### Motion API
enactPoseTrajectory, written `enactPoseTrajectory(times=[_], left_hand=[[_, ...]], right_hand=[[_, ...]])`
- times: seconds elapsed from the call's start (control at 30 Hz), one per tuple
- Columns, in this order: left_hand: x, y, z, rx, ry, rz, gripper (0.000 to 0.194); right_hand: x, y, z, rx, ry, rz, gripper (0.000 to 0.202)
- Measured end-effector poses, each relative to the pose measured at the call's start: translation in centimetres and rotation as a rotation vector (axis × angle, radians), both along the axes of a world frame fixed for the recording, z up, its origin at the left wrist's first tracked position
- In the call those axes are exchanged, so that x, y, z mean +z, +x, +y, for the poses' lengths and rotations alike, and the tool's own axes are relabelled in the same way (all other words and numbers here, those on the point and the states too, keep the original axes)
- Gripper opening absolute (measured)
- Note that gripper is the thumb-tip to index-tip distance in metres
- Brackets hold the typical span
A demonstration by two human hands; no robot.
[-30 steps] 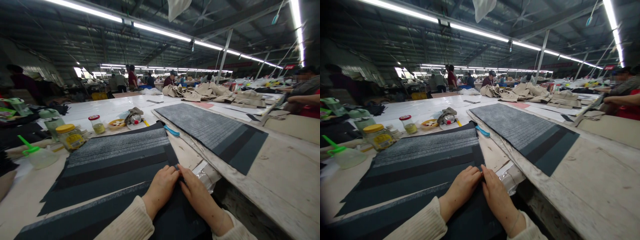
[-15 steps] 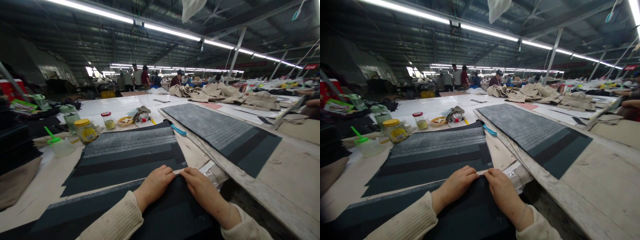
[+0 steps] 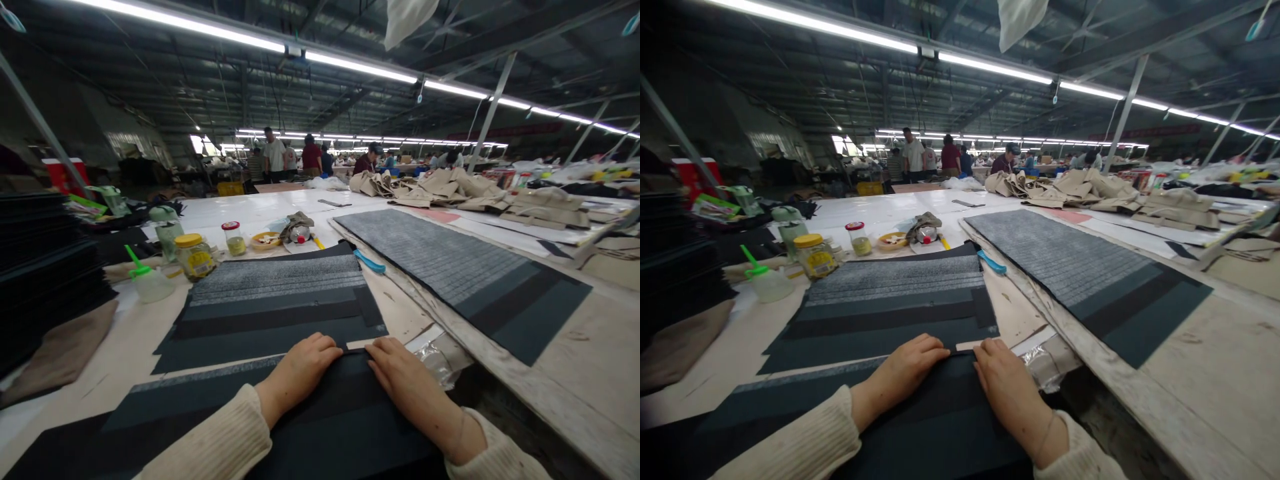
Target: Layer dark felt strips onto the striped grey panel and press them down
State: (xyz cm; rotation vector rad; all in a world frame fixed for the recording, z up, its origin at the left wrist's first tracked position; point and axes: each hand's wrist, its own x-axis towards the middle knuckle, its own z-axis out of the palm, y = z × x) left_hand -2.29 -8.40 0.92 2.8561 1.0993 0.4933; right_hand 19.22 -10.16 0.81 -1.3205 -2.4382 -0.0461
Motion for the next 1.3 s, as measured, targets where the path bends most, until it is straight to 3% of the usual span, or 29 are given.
enactPoseTrajectory(times=[0.27, 0.53, 0.67, 0.8, 0.93, 1.1, 1.3], left_hand=[[0.4, 0.3, -0.1, -0.038, 0.03, 0.07, 0.018], [0.1, -3.6, -1.0, 0.028, 0.016, 0.034, 0.019], [0.0, -3.6, -1.3, 0.016, 0.063, 0.081, 0.018], [0.3, -3.4, -1.2, -0.037, 0.092, 0.152, 0.016], [0.6, -5.3, -1.4, -0.025, 0.065, 0.134, 0.019], [0.2, -8.0, -2.5, 0.055, 0.043, 0.067, 0.02], [0.0, -7.9, -2.6, 0.024, 0.073, 0.105, 0.019]], right_hand=[[-0.6, -2.9, 0.2, 0.082, -0.007, -0.029, 0.021], [0.0, -3.1, 0.2, 0.084, -0.039, -0.006, 0.014], [-0.1, -5.2, -0.1, 0.104, -0.037, 0.013, 0.015], [-0.5, -6.6, -0.3, 0.137, 0.075, -0.073, 0.019], [-0.6, -6.4, -0.1, 0.169, 0.157, -0.115, 0.02], [0.1, -7.3, -0.1, 0.192, 0.097, -0.085, 0.021], [0.1, -10.6, -0.9, 0.246, 0.087, -0.084, 0.021]])
